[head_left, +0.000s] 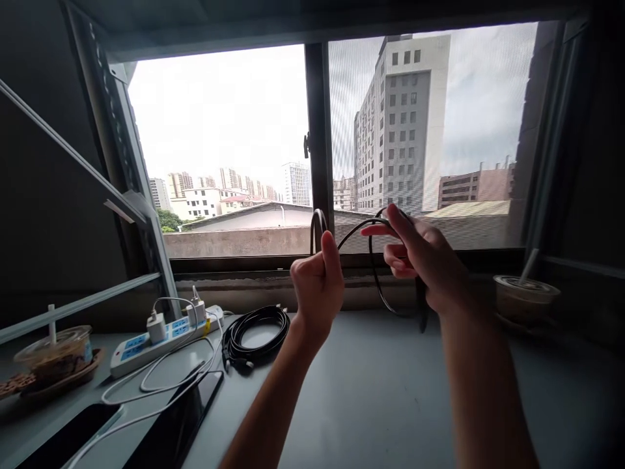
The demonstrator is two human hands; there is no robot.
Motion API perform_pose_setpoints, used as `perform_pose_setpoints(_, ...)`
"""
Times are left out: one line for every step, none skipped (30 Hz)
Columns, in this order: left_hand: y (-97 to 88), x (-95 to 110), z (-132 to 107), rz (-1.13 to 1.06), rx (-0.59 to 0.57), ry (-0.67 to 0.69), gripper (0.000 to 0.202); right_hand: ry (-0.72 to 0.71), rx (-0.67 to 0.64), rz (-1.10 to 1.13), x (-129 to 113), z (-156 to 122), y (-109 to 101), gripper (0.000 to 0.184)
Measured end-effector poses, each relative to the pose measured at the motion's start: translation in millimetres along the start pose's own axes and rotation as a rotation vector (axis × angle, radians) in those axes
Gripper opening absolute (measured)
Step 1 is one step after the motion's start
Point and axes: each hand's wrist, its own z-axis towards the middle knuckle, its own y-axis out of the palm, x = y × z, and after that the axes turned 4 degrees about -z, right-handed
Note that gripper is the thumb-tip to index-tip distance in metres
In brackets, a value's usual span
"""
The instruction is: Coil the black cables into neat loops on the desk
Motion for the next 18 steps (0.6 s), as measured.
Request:
perform_pose_setpoints(0.6,2,-1,0.034,-0.085,-0.009,0.059,0.000,0.022,-0.001,-1,-1,-1,0.047)
perform_pose_setpoints(1.0,5,-2,0.075,-0.197,-0.021,0.057,-0.001,0.021,-0.007,-1,-1,0,0.048)
perform_pose_setpoints(1.1,8,-3,0.117,-0.317,-0.032,0.055,-0.005,0.001,-0.030,-1,-2,1,0.047)
perform_pose_setpoints(0.9,12,-4,0.151,-0.438,-0.042,0.053,-0.017,-0.021,-0.072,-1,-2,3,0.045)
perform_pose_setpoints(0.6,15,-5,0.174,-0.542,-0.044,0.051,-0.045,-0.028,-0.130,1,-2,5,0.041)
perform_pose_setpoints(0.1,18,-5,0.189,-0.614,-0.034,0.049,-0.085,-0.014,-0.193,3,-2,7,0.036)
perform_pose_setpoints(-0.5,21,-5,0.201,-0.657,-0.013,0.046,-0.129,0.014,-0.251,5,-1,9,0.031)
perform_pose_setpoints(-1.2,22,-5,0.216,-0.673,0.021,0.044,-0.169,0.042,-0.301,8,0,10,0.027)
perform_pose_setpoints(-2.2,23,-5,0.236,-0.656,0.061,0.040,-0.201,0.069,-0.341,10,2,11,0.022)
perform_pose_setpoints(-3.5,24,-3,0.257,-0.604,0.093,0.036,-0.219,0.087,-0.380,13,3,10,0.017)
perform_pose_setpoints(-5.3,24,-1,0.269,-0.523,0.103,0.031,-0.225,0.100,-0.421,14,4,8,0.014)
perform_pose_setpoints(-7.8,24,1,0.266,-0.432,0.089,0.023,-0.229,0.110,-0.466,15,4,5,0.017)
perform_pose_setpoints(-11.2,24,5,0.246,-0.338,0.059,0.013,-0.239,0.119,-0.508,14,3,2,0.023)
perform_pose_setpoints(-15.4,23,9,0.209,-0.252,0.028,0.013,-0.255,0.123,-0.542,12,2,-1,0.030)
perform_pose_setpoints(-20.2,22,13,0.166,-0.194,0.004,0.029,-0.278,0.119,-0.559,8,-1,-3,0.035)
perform_pose_setpoints(-25.3,20,18,0.129,-0.180,-0.007,0.045,-0.308,0.114,-0.560,4,-5,-5,0.038)
perform_pose_setpoints(-30.4,18,22,0.105,-0.207,-0.006,0.055,-0.346,0.113,-0.547,-1,-10,-5,0.039)
perform_pose_setpoints(-35.0,15,26,0.100,-0.266,-0.002,0.057,-0.385,0.123,-0.528,-6,-15,-5,0.037)
